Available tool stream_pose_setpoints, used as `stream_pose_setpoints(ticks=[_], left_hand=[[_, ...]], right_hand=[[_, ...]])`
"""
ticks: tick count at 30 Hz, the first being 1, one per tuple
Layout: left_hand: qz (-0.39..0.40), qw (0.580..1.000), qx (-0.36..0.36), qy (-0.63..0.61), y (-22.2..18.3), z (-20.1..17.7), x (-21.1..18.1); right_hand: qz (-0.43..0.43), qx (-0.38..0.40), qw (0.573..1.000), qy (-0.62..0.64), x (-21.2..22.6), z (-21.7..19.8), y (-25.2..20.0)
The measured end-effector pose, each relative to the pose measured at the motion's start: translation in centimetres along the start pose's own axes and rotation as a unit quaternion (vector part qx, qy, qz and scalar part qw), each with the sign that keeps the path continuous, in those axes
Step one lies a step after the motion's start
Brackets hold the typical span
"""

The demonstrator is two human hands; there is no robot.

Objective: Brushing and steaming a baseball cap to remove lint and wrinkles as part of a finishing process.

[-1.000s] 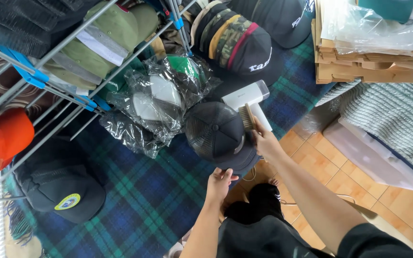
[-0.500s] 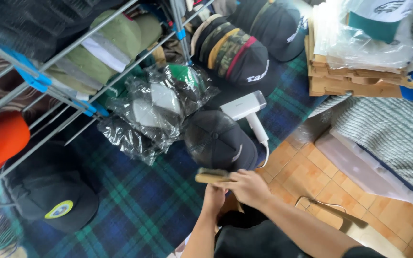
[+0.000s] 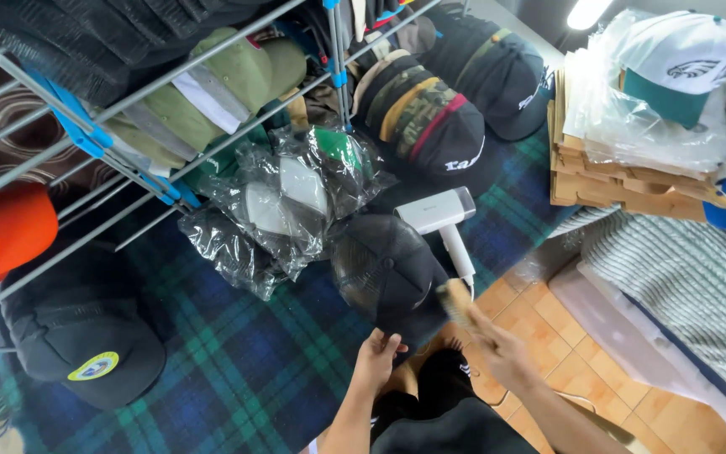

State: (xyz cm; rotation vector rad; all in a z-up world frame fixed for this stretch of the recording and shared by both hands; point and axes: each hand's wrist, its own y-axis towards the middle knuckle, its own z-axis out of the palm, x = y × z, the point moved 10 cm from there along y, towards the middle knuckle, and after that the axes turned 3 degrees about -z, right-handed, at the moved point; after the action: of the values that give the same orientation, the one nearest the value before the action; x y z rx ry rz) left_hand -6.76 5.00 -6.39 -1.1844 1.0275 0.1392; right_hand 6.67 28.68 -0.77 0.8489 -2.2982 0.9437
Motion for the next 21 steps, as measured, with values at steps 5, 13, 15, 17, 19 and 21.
stream_pose_setpoints(ticks=[5,13,15,17,19,21], left_hand=[[0.008,1.000,0.004,-0.015,0.2,0.2,0.2],[-0.025,0.996,-0.037,-0.082,0.7,0.5,1.4],[-0.029,0.992,-0.059,-0.105,1.6,0.2,3.1],[0.083,0.983,-0.057,-0.156,2.2,-0.1,3.3],[0.070,0.957,-0.088,-0.267,-1.1,-0.5,0.0],[0.058,0.918,-0.117,-0.376,-2.0,-1.7,0.4]], right_hand=[[0.058,0.046,0.993,0.093,9.7,0.1,6.4],[-0.029,0.025,0.993,0.111,6.3,-5.4,16.7],[-0.006,-0.017,0.992,0.128,2.5,-7.9,18.0],[0.046,-0.037,0.997,0.055,-3.6,-9.7,20.2],[0.054,-0.011,0.998,0.016,-5.4,-10.8,22.4],[0.063,0.013,0.998,-0.026,-8.5,-11.7,25.5]])
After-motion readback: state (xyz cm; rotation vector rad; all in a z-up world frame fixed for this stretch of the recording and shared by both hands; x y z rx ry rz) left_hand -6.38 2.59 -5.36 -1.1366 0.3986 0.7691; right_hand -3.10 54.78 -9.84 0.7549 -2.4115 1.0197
